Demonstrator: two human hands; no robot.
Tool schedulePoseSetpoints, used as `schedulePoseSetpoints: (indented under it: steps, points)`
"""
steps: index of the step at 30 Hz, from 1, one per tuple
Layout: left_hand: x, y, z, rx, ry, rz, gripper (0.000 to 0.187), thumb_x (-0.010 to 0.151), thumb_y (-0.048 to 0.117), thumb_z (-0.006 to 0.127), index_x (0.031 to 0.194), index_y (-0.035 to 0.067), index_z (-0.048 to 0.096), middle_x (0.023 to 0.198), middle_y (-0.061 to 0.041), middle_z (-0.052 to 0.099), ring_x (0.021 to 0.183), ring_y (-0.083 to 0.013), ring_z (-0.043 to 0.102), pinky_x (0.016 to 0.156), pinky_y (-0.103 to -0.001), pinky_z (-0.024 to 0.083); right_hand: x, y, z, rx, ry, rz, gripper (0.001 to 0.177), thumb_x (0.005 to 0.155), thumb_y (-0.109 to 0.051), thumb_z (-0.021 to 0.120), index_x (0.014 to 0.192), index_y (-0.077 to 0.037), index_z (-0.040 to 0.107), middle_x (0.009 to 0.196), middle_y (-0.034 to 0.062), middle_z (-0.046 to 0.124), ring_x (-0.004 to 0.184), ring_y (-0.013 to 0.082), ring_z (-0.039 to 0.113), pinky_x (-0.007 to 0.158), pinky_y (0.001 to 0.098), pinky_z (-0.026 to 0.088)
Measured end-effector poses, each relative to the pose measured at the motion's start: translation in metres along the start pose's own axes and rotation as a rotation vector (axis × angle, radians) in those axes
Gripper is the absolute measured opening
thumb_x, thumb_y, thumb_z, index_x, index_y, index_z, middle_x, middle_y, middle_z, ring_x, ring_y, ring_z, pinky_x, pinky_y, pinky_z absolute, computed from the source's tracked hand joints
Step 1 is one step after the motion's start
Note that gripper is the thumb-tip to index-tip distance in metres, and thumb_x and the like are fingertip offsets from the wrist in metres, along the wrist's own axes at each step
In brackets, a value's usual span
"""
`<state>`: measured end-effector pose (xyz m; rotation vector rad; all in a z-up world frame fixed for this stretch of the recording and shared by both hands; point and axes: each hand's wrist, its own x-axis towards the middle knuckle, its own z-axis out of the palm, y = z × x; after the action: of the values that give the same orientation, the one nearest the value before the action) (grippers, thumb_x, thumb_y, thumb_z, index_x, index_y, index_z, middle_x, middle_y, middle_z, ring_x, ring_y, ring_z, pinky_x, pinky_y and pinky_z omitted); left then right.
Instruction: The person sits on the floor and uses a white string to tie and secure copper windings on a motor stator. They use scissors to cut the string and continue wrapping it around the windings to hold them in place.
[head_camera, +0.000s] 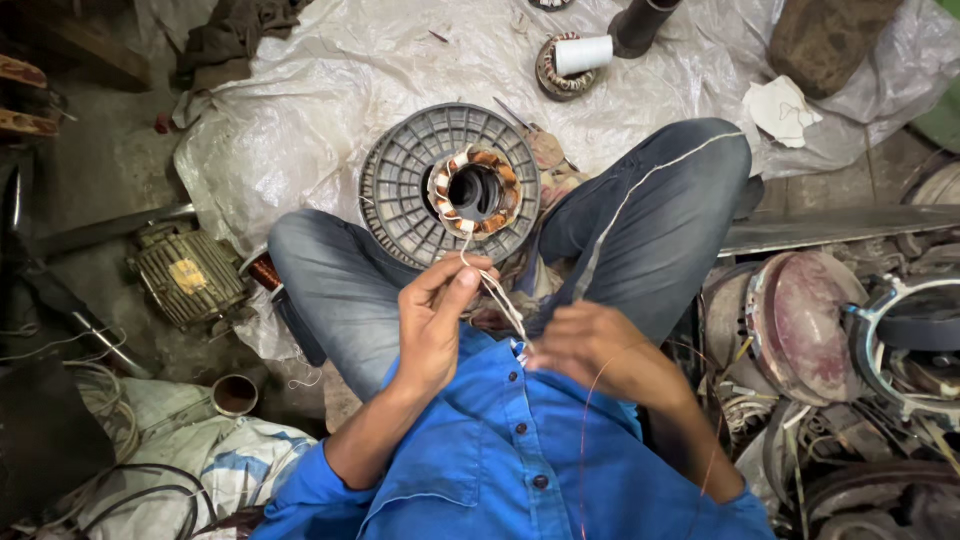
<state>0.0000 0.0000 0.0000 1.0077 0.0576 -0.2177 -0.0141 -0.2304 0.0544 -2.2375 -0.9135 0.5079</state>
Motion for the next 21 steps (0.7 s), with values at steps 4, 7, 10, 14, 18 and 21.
schedulePoseSetpoints:
  steps: [4, 7, 10, 14, 18, 21]
  points:
    - [0.001, 0.008, 0.011, 0.03, 0.015, -0.198, 0.027, 0.103, 0.015, 0.066, 0.121, -0.005, 0.071, 0.094, -0.01, 0.076, 0.082, -0.0112, 0.071, 0.076, -0.025, 0.058, -0.003, -0.032, -0.014, 0.084, -0.006, -0.063, 0.026, 0.09, -0.034, 0.074, 0.102, -0.012, 0.079, 0.086, -0.0002, 0.072, 0.081, 0.0199, 0.065, 0.073, 0.0349, 0.049]
    - [-0.001, 0.013, 0.015, 0.019, 0.012, -0.257, 0.029, 0.101, 0.017, 0.065, 0.12, -0.003, 0.071, 0.091, -0.009, 0.077, 0.079, -0.0108, 0.072, 0.073, -0.025, 0.058, -0.001, -0.041, -0.024, -0.038, 0.118, -0.08, 0.033, 0.082, -0.037, 0.077, 0.099, -0.009, 0.076, 0.093, 0.0034, 0.072, 0.084, 0.0241, 0.065, 0.073, 0.0373, 0.049]
    - [-0.004, 0.016, 0.017, 0.041, -0.003, -0.227, 0.029, 0.101, 0.017, 0.067, 0.12, -0.005, 0.071, 0.093, -0.008, 0.077, 0.082, -0.0097, 0.071, 0.075, -0.024, 0.057, 0.0, -0.037, -0.037, -0.179, 0.384, 0.062, 0.04, 0.077, -0.04, 0.078, 0.101, -0.009, 0.074, 0.103, 0.006, 0.074, 0.092, 0.0265, 0.066, 0.079, 0.0386, 0.049]
    - [-0.005, 0.014, 0.018, 0.106, -0.019, -0.2, 0.03, 0.101, 0.016, 0.068, 0.122, -0.005, 0.072, 0.093, -0.005, 0.075, 0.083, -0.0074, 0.068, 0.076, -0.022, 0.055, -0.005, -0.037, -0.045, -0.052, 0.677, 0.241, 0.043, 0.088, -0.038, 0.078, 0.117, -0.006, 0.071, 0.114, 0.0047, 0.071, 0.105, 0.0233, 0.066, 0.093, 0.0353, 0.051]
    - [-0.005, 0.018, 0.024, 0.176, -0.021, -0.221, 0.028, 0.1, 0.015, 0.067, 0.12, -0.003, 0.073, 0.09, 0.0, 0.073, 0.08, -0.006, 0.066, 0.072, -0.021, 0.054, 0.024, -0.025, -0.029, 0.058, 0.508, 0.091, 0.06, 0.079, -0.036, 0.082, 0.122, 0.003, 0.068, 0.119, 0.0133, 0.069, 0.105, 0.0306, 0.063, 0.091, 0.0396, 0.046]
    - [-0.003, 0.027, 0.026, 0.372, -0.094, -0.009, 0.025, 0.101, 0.011, 0.068, 0.121, -0.003, 0.074, 0.09, -0.002, 0.068, 0.08, -0.0073, 0.061, 0.069, -0.022, 0.048, 0.042, -0.017, -0.015, 0.157, 0.426, 0.069, 0.04, 0.079, -0.027, 0.084, 0.108, -0.003, 0.075, 0.108, 0.0091, 0.073, 0.096, 0.0272, 0.066, 0.085, 0.0387, 0.045]
